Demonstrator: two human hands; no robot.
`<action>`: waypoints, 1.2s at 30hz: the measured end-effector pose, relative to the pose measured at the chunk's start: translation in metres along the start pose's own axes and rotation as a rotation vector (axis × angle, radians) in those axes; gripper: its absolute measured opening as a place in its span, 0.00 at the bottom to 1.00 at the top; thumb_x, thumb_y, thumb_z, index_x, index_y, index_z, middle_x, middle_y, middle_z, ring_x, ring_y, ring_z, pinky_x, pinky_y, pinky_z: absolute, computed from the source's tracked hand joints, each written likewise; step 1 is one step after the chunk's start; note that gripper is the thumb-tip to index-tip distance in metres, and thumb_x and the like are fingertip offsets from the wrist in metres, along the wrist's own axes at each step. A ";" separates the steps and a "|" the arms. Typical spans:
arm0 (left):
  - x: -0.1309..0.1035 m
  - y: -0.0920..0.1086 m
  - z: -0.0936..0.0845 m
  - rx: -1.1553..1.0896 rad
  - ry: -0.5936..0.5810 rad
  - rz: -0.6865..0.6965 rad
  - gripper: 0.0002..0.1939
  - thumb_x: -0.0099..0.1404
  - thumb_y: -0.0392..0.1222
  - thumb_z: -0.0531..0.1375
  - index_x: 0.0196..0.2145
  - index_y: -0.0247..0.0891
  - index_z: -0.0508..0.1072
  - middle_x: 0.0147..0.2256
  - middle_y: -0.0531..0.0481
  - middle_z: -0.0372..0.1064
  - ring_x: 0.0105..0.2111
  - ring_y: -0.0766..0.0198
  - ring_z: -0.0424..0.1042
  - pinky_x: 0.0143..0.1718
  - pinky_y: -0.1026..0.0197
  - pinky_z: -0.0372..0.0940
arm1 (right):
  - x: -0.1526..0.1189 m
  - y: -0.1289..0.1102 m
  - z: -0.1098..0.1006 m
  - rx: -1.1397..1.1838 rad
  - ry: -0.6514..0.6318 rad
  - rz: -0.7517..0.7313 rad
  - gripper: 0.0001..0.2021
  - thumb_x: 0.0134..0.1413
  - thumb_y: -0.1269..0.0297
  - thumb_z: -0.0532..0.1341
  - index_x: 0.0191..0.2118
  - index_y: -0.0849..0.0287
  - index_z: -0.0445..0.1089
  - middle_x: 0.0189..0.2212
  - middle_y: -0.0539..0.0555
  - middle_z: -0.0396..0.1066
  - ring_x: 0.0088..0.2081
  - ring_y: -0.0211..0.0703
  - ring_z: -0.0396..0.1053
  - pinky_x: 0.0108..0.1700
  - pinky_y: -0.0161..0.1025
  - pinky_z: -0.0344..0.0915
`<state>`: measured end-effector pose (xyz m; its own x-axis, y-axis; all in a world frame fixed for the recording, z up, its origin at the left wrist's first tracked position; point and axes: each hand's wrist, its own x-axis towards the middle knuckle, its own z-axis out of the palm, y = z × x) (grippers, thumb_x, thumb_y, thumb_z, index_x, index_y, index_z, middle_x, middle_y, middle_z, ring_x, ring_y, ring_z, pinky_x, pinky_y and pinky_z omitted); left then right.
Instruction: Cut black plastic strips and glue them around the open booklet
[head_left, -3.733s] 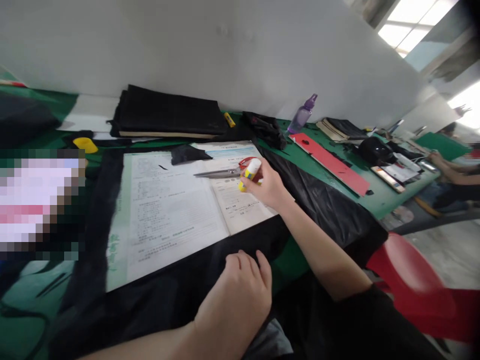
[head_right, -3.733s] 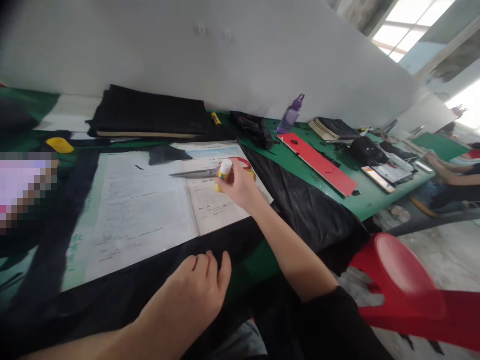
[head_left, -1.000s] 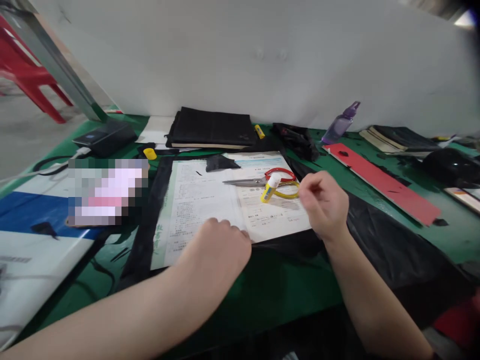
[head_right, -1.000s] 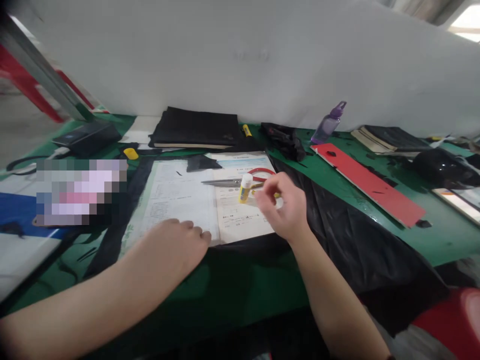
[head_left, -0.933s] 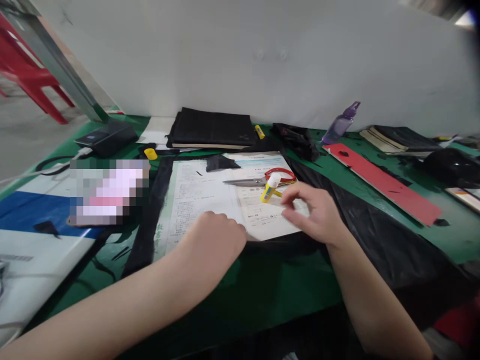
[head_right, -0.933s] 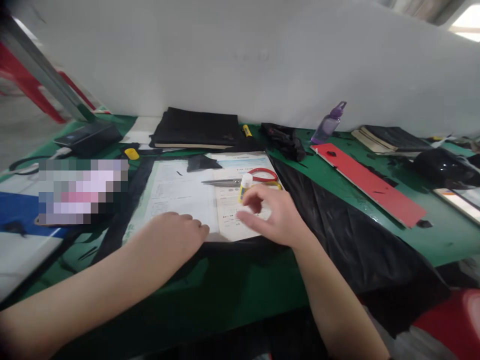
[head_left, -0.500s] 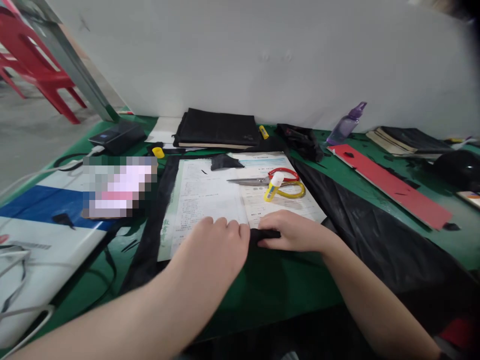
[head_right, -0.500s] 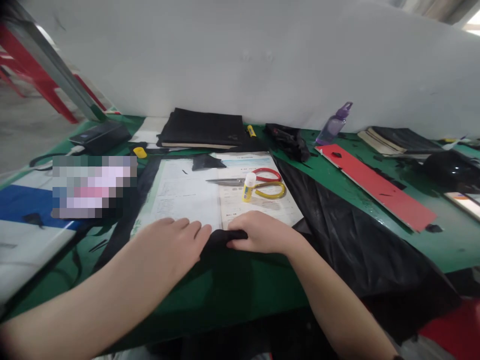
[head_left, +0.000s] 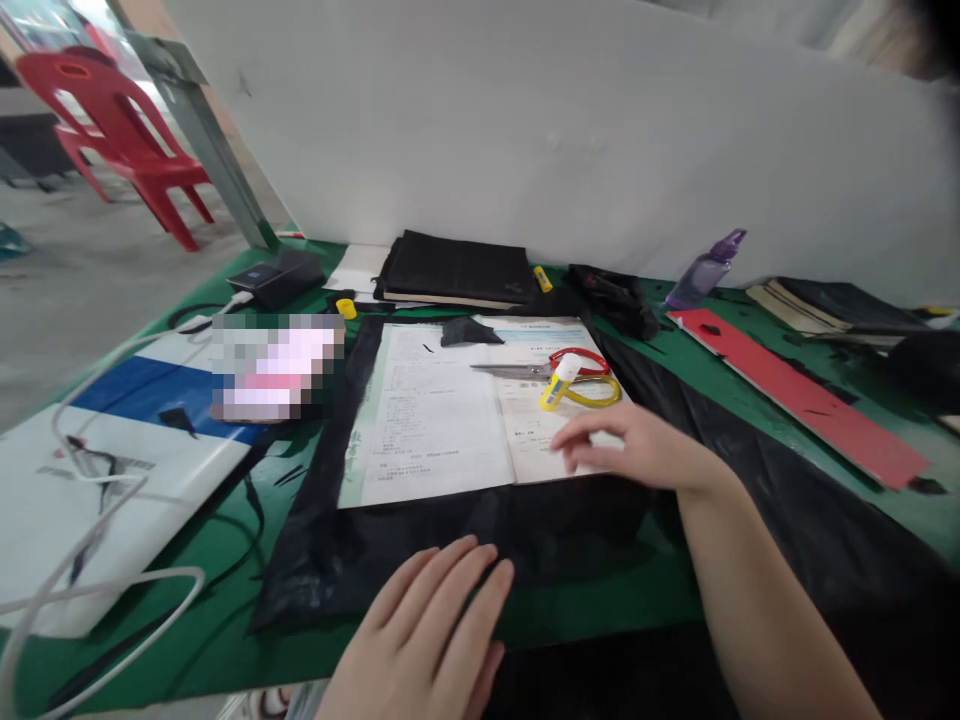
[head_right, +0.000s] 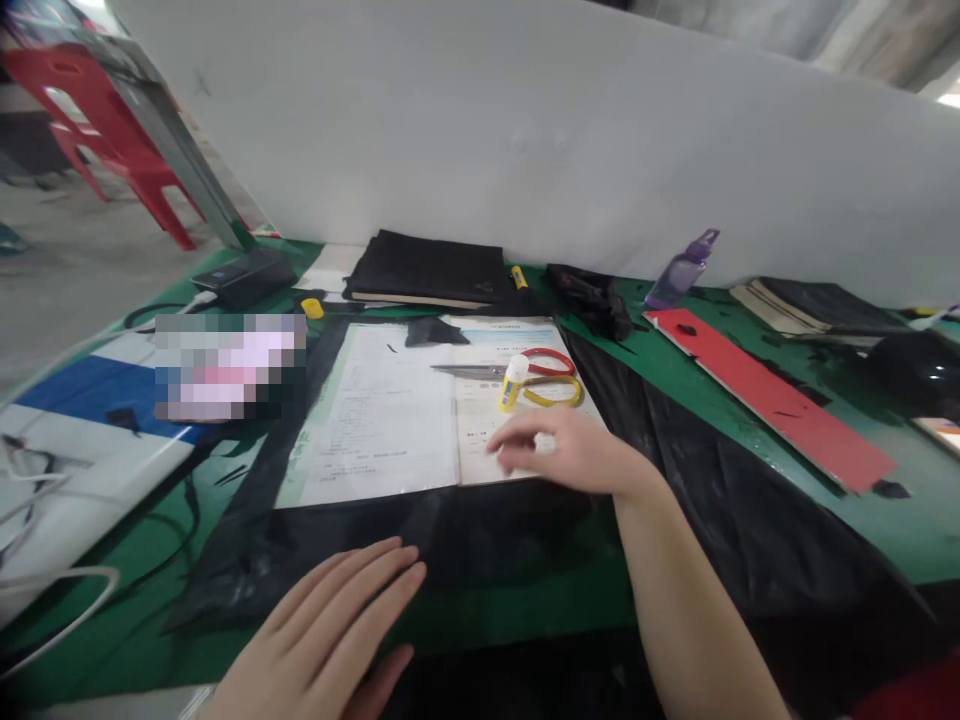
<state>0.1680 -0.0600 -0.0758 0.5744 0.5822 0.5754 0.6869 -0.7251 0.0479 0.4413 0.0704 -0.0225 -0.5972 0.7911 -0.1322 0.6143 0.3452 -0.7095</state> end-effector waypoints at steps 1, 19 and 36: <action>-0.009 -0.004 -0.002 -0.024 0.012 -0.049 0.16 0.68 0.36 0.54 0.52 0.35 0.71 0.48 0.49 0.74 0.50 0.60 0.70 0.51 0.58 0.63 | 0.001 0.006 -0.004 -0.064 0.216 0.005 0.13 0.59 0.55 0.58 0.44 0.54 0.75 0.37 0.51 0.77 0.39 0.43 0.73 0.45 0.40 0.67; -0.087 -0.053 -0.031 0.007 0.016 -0.676 0.17 0.70 0.44 0.51 0.55 0.42 0.63 0.52 0.43 0.66 0.51 0.52 0.68 0.50 0.50 0.67 | 0.042 0.091 -0.020 -0.656 0.388 0.251 0.21 0.57 0.67 0.53 0.57 0.58 0.66 0.53 0.61 0.70 0.50 0.55 0.70 0.51 0.48 0.67; -0.088 -0.055 -0.028 0.015 0.053 -0.634 0.16 0.70 0.43 0.53 0.53 0.40 0.65 0.49 0.42 0.69 0.49 0.54 0.69 0.48 0.52 0.69 | 0.063 0.067 -0.076 -1.060 0.160 0.317 0.09 0.45 0.66 0.60 0.35 0.58 0.72 0.38 0.57 0.72 0.35 0.47 0.71 0.34 0.39 0.60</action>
<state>0.0673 -0.0815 -0.1059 0.0319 0.8776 0.4783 0.8926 -0.2404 0.3815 0.4836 0.1818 -0.0261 -0.3092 0.9493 -0.0573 0.9017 0.3118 0.2997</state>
